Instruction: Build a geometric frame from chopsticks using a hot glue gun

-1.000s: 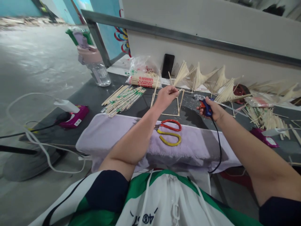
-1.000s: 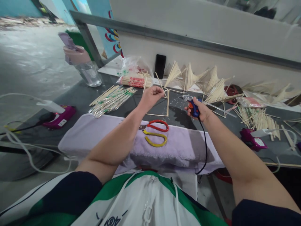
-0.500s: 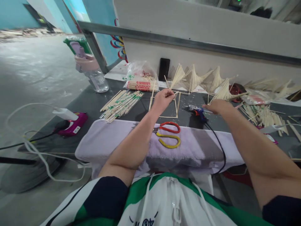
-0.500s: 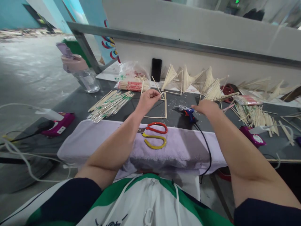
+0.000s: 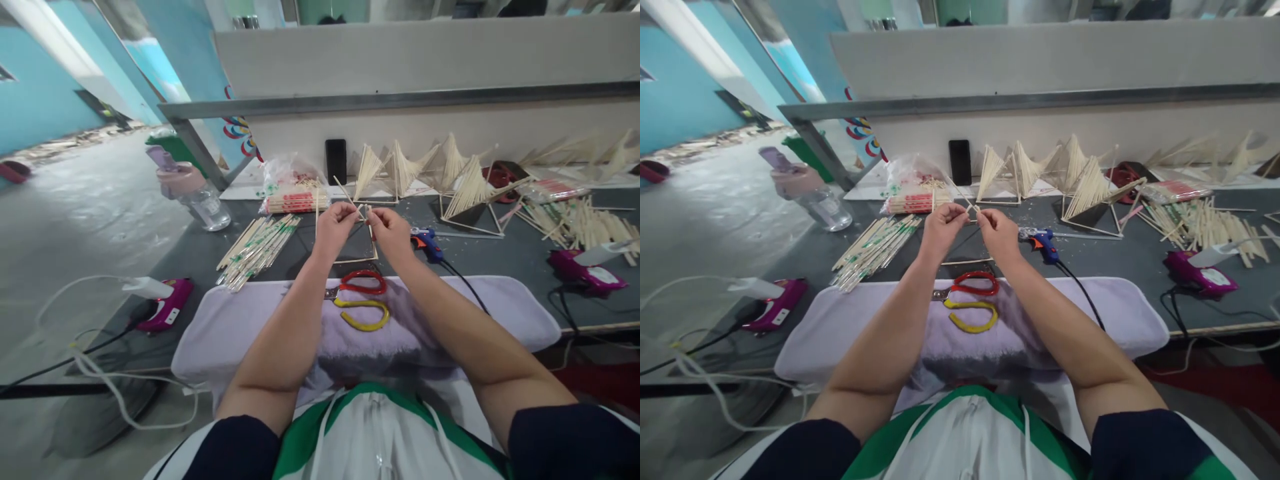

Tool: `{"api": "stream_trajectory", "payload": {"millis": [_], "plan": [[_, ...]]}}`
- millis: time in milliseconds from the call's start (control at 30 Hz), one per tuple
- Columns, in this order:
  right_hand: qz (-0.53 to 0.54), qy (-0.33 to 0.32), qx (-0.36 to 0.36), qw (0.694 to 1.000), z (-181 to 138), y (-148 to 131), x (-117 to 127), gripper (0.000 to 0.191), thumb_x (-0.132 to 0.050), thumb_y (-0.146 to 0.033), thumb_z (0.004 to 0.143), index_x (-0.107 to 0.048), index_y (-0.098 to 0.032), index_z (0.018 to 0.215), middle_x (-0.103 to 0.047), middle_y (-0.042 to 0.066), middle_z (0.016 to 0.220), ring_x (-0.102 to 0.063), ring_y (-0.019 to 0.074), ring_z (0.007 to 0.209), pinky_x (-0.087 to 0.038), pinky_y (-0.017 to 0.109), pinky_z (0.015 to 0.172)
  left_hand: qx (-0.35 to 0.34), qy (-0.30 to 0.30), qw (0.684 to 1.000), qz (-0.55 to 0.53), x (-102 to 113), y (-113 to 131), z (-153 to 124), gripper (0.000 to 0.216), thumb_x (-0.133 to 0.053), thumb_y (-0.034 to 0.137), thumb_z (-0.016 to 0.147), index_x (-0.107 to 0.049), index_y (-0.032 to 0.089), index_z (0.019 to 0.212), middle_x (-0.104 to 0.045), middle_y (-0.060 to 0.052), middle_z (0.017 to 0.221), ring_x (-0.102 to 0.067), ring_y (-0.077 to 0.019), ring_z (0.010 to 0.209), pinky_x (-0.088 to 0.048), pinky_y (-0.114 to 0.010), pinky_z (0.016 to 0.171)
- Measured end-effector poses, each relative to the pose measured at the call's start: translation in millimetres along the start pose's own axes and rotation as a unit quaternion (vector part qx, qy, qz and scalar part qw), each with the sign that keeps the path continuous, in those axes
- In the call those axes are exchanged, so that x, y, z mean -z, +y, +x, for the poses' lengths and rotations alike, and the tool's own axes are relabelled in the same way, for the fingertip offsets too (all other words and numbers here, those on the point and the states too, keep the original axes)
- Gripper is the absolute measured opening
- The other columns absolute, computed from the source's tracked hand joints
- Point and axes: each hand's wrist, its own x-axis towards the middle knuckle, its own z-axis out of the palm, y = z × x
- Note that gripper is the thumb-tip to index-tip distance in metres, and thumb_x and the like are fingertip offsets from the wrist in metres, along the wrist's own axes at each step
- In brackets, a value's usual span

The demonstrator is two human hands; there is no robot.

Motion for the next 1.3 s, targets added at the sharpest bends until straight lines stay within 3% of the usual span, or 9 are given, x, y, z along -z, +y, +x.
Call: {"api": "stream_trajectory", "payload": {"millis": [167, 800, 1300], "plan": [[0.03, 0.046, 0.045, 0.997, 1.9, 16.4, -6.0, 0.035, -0.058, -0.05, 0.087, -0.074, -0.019, 0.088, -0.07, 0.001, 0.072, -0.057, 0.0148, 0.056, -0.047, 0.029, 0.062, -0.009, 0.0, 1.0, -0.024, -2.2, -1.8, -1.7, 0.008, -0.07, 0.022, 0.078, -0.066, 0.017, 0.083, -0.067, 0.0, 0.077, -0.064, -0.0111, 0.073, -0.052, -0.024, 0.074], [0.031, 0.036, 0.064, 0.997, 3.9, 18.8, -13.9, 0.029, -0.058, -0.043, 0.086, -0.075, -0.019, 0.085, -0.07, 0.001, 0.069, -0.061, 0.0165, 0.063, -0.047, 0.029, 0.064, 0.002, -0.011, 0.999, -0.05, -3.0, -3.2, -4.4, 0.012, -0.071, 0.023, 0.079, -0.071, 0.016, 0.089, -0.072, -0.002, 0.085, -0.067, -0.0125, 0.079, -0.054, -0.025, 0.079], [0.046, 0.031, 0.065, 0.996, 2.6, 16.7, -13.7, 0.027, -0.059, -0.043, 0.086, -0.073, -0.02, 0.083, -0.07, 0.001, 0.071, -0.061, 0.017, 0.064, -0.048, 0.03, 0.066, 0.014, -0.022, 0.998, -0.053, -3.3, 0.7, -6.1, 0.012, -0.07, 0.025, 0.08, -0.073, 0.016, 0.087, -0.072, -0.001, 0.081, -0.066, -0.012, 0.076, -0.053, -0.025, 0.078]]}}
